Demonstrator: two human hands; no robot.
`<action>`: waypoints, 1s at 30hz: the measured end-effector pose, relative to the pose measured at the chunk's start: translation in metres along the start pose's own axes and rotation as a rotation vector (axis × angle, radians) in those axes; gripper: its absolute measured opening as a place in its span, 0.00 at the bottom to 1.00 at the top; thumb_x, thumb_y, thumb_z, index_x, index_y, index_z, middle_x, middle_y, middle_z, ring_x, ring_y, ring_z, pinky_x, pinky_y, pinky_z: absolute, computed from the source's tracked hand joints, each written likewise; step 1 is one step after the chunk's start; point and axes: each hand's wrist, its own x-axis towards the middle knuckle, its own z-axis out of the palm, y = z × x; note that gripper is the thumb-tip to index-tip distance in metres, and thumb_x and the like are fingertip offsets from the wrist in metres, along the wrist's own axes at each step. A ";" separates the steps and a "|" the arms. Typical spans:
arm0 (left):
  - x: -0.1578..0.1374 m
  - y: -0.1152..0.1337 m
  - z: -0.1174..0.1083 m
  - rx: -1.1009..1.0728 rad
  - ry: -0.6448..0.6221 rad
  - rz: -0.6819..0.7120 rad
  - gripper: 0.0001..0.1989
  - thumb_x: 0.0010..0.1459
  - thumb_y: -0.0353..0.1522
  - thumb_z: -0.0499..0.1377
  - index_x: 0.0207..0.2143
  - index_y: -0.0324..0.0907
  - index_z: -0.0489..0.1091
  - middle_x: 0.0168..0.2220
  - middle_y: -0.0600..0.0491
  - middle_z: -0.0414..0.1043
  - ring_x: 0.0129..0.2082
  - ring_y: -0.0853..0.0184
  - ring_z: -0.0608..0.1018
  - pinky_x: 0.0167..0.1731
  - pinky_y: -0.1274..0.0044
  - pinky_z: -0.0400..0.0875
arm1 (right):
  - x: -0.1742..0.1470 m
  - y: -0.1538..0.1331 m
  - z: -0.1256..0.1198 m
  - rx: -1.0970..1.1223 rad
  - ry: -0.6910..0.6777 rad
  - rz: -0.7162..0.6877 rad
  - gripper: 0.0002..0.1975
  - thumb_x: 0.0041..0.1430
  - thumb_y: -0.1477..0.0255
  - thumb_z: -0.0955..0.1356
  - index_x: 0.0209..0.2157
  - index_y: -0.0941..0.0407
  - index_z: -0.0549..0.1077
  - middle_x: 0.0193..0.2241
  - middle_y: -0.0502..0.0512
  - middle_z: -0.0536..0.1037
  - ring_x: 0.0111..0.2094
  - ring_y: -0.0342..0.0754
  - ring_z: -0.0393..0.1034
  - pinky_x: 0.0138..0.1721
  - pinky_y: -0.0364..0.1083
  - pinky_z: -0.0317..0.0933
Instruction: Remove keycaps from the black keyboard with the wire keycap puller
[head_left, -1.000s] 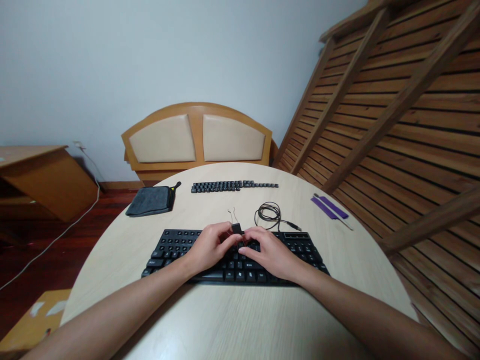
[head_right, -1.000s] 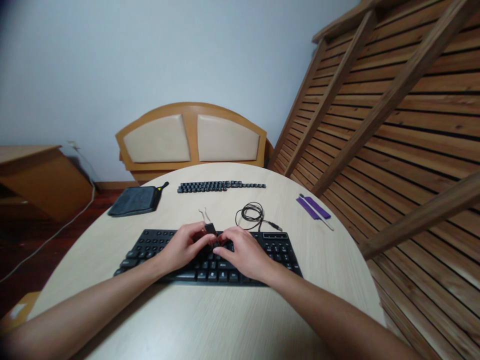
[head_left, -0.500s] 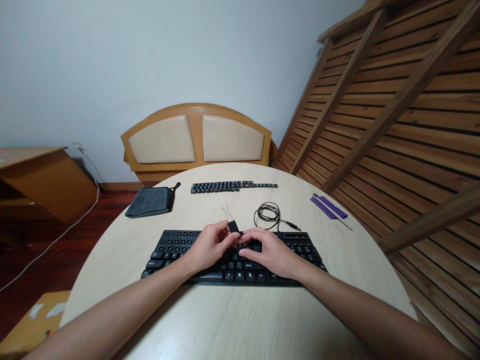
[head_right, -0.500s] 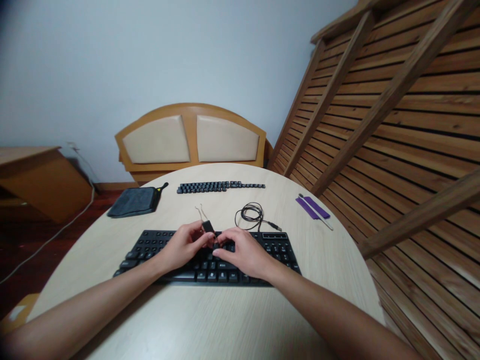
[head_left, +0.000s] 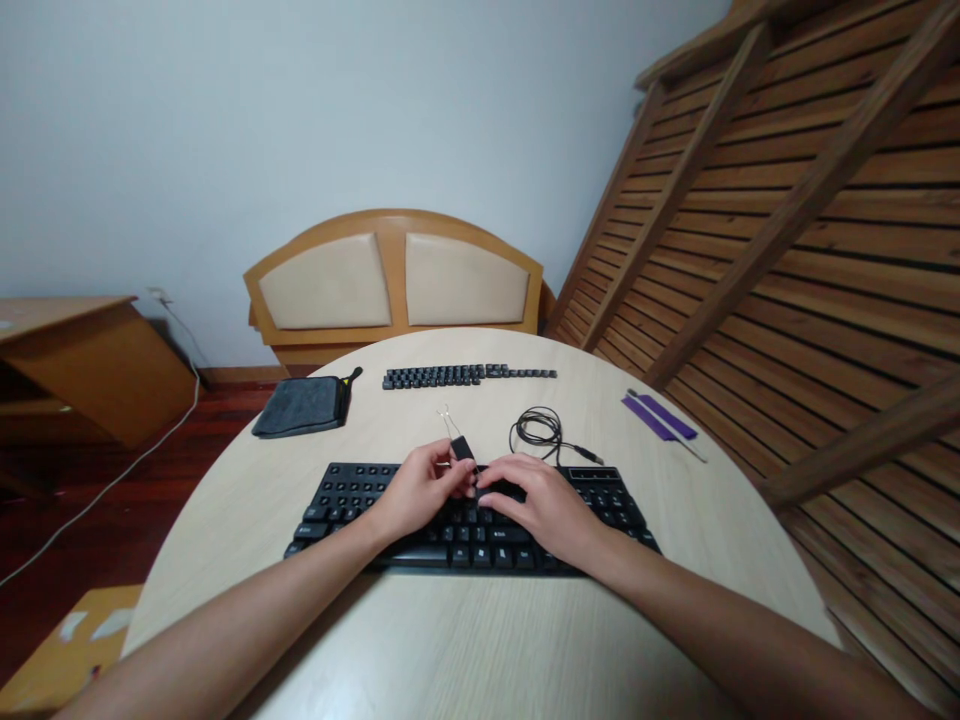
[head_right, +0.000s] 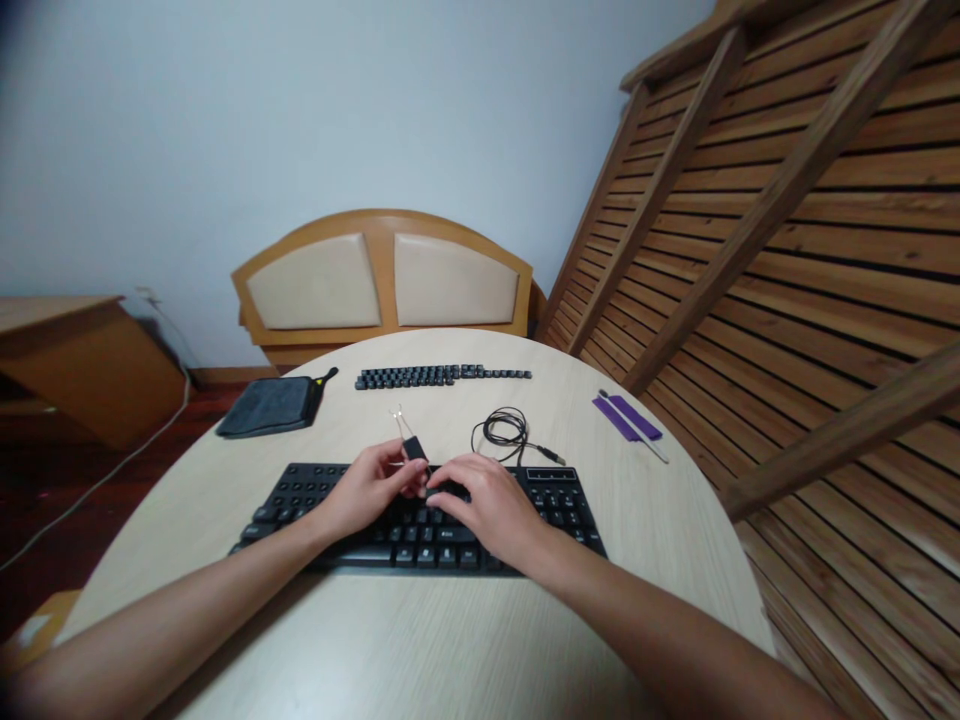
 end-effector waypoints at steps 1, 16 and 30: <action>0.001 -0.001 0.000 -0.016 0.009 -0.010 0.16 0.58 0.43 0.59 0.30 0.39 0.67 0.26 0.55 0.72 0.26 0.69 0.75 0.28 0.77 0.69 | 0.001 0.000 -0.001 0.002 0.001 -0.001 0.05 0.61 0.69 0.68 0.38 0.52 0.75 0.38 0.51 0.79 0.43 0.48 0.70 0.47 0.48 0.61; 0.007 -0.007 -0.002 -0.167 0.073 -0.114 0.18 0.54 0.45 0.61 0.30 0.39 0.64 0.26 0.55 0.72 0.24 0.70 0.76 0.27 0.77 0.69 | 0.050 0.012 -0.032 0.045 0.041 0.038 0.08 0.60 0.68 0.67 0.40 0.55 0.74 0.35 0.52 0.78 0.35 0.45 0.71 0.36 0.43 0.63; 0.000 -0.006 0.002 0.121 -0.007 0.006 0.13 0.61 0.39 0.56 0.28 0.40 0.65 0.25 0.55 0.70 0.27 0.68 0.72 0.31 0.75 0.66 | 0.157 0.128 -0.043 -0.407 0.038 0.314 0.16 0.50 0.80 0.69 0.41 0.58 0.80 0.34 0.56 0.81 0.35 0.48 0.73 0.38 0.41 0.61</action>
